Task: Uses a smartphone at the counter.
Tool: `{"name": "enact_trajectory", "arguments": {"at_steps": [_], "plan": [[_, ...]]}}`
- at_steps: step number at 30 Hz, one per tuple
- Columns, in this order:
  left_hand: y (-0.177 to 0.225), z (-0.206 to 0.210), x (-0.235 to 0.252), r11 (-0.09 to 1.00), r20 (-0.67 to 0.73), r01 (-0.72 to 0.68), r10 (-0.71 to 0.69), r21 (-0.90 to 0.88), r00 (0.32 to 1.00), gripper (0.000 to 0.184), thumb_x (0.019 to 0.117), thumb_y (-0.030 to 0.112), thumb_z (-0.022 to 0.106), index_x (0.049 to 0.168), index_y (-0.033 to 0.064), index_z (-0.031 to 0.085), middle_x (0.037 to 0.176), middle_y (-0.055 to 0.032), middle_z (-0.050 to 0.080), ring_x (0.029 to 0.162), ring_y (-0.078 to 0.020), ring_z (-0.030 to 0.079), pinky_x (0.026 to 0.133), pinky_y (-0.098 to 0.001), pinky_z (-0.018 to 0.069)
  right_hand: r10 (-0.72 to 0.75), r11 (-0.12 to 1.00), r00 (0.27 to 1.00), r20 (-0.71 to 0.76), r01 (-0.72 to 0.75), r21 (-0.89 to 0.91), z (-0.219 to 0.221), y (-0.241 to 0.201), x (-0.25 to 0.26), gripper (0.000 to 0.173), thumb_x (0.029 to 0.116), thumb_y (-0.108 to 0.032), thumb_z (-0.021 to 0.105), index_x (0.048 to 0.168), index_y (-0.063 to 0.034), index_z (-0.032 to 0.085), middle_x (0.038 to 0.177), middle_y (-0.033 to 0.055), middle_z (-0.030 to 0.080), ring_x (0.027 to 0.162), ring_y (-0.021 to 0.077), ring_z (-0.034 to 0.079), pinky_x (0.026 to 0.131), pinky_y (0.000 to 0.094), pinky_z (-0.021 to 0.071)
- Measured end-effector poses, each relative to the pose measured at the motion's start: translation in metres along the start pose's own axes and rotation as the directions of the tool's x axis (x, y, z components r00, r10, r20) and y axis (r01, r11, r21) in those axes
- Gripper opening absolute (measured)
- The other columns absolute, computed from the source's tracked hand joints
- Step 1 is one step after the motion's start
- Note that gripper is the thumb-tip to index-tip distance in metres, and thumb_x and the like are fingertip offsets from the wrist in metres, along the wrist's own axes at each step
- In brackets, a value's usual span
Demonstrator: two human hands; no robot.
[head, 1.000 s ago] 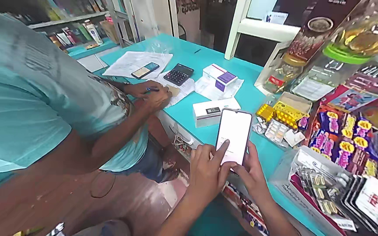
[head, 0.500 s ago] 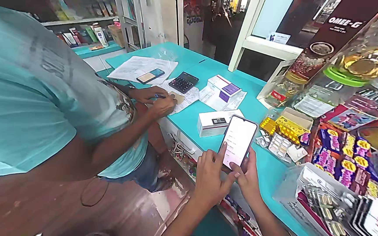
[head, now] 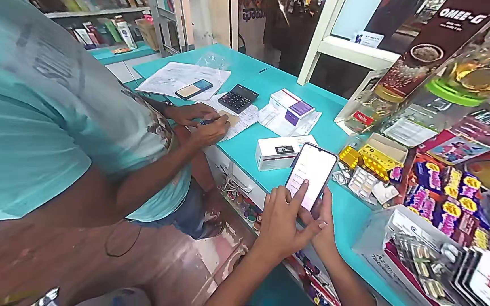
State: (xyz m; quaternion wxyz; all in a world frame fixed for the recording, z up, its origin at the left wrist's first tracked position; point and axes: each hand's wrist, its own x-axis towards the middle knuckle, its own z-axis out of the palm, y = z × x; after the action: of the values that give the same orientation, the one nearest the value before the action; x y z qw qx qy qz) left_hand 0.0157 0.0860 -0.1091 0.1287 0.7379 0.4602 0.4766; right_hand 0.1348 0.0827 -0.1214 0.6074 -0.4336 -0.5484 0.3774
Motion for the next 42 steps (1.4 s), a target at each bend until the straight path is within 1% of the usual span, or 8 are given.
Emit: {"name": "enact_trajectory", "arguments": {"at_steps": [5, 9, 12, 21, 26, 33, 37, 42], "plan": [[0.004, 0.004, 0.003, 1.0, -0.002, -0.024, 0.024, -0.003, 1.0, 0.077, 0.0937, 0.071, 0.038, 0.137, 0.0149, 0.067, 0.084, -0.0086, 0.057, 0.076, -0.0213, 0.054, 0.07, -0.0365, 0.0455, -0.025, 1.0, 1.0, 0.009, 0.025, 0.001, -0.002, 0.003, -0.001, 0.085, 0.0817, 0.001, 0.065, 0.148, 0.0151, 0.014, 0.121, 0.006, 0.066, 0.105, 0.0009, 0.069, 0.091, 0.0209, 0.0584], [0.006, 0.003, 0.003, 1.0, 0.02, -0.02, 0.02, -0.006, 1.0, 0.076, 0.094, 0.07, 0.039, 0.138, 0.0139, 0.066, 0.084, -0.0092, 0.057, 0.076, -0.0224, 0.054, 0.069, -0.0374, 0.0453, 0.102, 0.994, 0.991, -0.082, -0.106, -0.039, 0.01, -0.036, 0.007, 0.073, 0.0765, 0.009, 0.065, 0.137, 0.0276, 0.028, 0.109, 0.0164, 0.067, 0.093, -0.0033, 0.068, 0.084, 0.014, 0.055], [0.009, 0.001, 0.004, 1.0, 0.045, -0.005, 0.006, -0.023, 0.999, 0.076, 0.0927, 0.068, 0.042, 0.138, 0.0117, 0.066, 0.085, -0.0103, 0.059, 0.077, -0.0242, 0.055, 0.07, -0.0403, 0.0465, 0.159, 0.984, 0.985, -0.065, -0.163, -0.067, 0.01, -0.043, 0.008, 0.074, 0.0762, 0.007, 0.062, 0.138, 0.0277, 0.027, 0.112, 0.0183, 0.066, 0.095, -0.0046, 0.066, 0.083, 0.0129, 0.0537], [0.009, 0.003, 0.004, 1.0, 0.028, -0.025, 0.026, -0.006, 0.999, 0.077, 0.0935, 0.07, 0.04, 0.137, 0.0111, 0.067, 0.085, -0.0103, 0.059, 0.076, -0.0235, 0.056, 0.07, -0.0387, 0.0466, 0.203, 0.975, 0.976, -0.081, -0.209, -0.071, 0.011, -0.054, 0.009, 0.072, 0.0776, 0.009, 0.064, 0.137, 0.0278, 0.028, 0.108, 0.0184, 0.066, 0.091, -0.0051, 0.066, 0.081, 0.0115, 0.0526], [0.003, 0.001, 0.005, 1.0, 0.025, 0.028, -0.028, 0.013, 0.999, 0.077, 0.0931, 0.069, 0.041, 0.139, 0.0108, 0.065, 0.086, -0.0098, 0.059, 0.077, -0.023, 0.055, 0.071, -0.0395, 0.047, 0.124, 0.989, 0.99, -0.068, -0.128, -0.068, 0.01, -0.042, 0.008, 0.078, 0.0752, 0.007, 0.068, 0.139, 0.0271, 0.027, 0.109, 0.0174, 0.068, 0.093, -0.0022, 0.069, 0.083, 0.0141, 0.0554], [-0.004, -0.003, 0.007, 0.997, 0.009, 0.057, -0.057, 0.043, 0.998, 0.076, 0.092, 0.068, 0.045, 0.138, 0.0114, 0.065, 0.085, -0.0092, 0.058, 0.078, -0.023, 0.055, 0.072, -0.0396, 0.0471, 0.1, 0.988, 0.994, -0.039, -0.104, -0.113, 0.01, -0.046, 0.007, 0.076, 0.0778, 0.005, 0.062, 0.139, 0.0277, 0.024, 0.111, 0.0187, 0.068, 0.094, -0.0036, 0.068, 0.083, 0.0129, 0.0549], [-0.006, -0.003, 0.007, 0.997, 0.002, 0.053, -0.053, 0.052, 0.999, 0.075, 0.0919, 0.068, 0.045, 0.138, 0.0118, 0.065, 0.086, -0.0092, 0.058, 0.078, -0.0228, 0.055, 0.071, -0.0391, 0.0471, 0.114, 0.989, 0.993, -0.04, -0.117, -0.093, 0.013, -0.056, 0.009, 0.076, 0.0767, 0.009, 0.06, 0.14, 0.0277, 0.023, 0.115, 0.0213, 0.066, 0.096, -0.0023, 0.068, 0.084, 0.0132, 0.0544], [-0.006, -0.003, 0.008, 0.996, 0.02, 0.076, -0.077, 0.055, 0.997, 0.077, 0.0925, 0.07, 0.044, 0.14, 0.0122, 0.064, 0.086, -0.009, 0.058, 0.079, -0.0233, 0.055, 0.073, -0.0396, 0.0473, 0.156, 0.979, 0.986, -0.052, -0.162, -0.127, 0.013, -0.062, 0.01, 0.074, 0.0758, 0.01, 0.06, 0.139, 0.0286, 0.025, 0.111, 0.0227, 0.066, 0.093, -0.0021, 0.068, 0.082, 0.0132, 0.0547]]}}
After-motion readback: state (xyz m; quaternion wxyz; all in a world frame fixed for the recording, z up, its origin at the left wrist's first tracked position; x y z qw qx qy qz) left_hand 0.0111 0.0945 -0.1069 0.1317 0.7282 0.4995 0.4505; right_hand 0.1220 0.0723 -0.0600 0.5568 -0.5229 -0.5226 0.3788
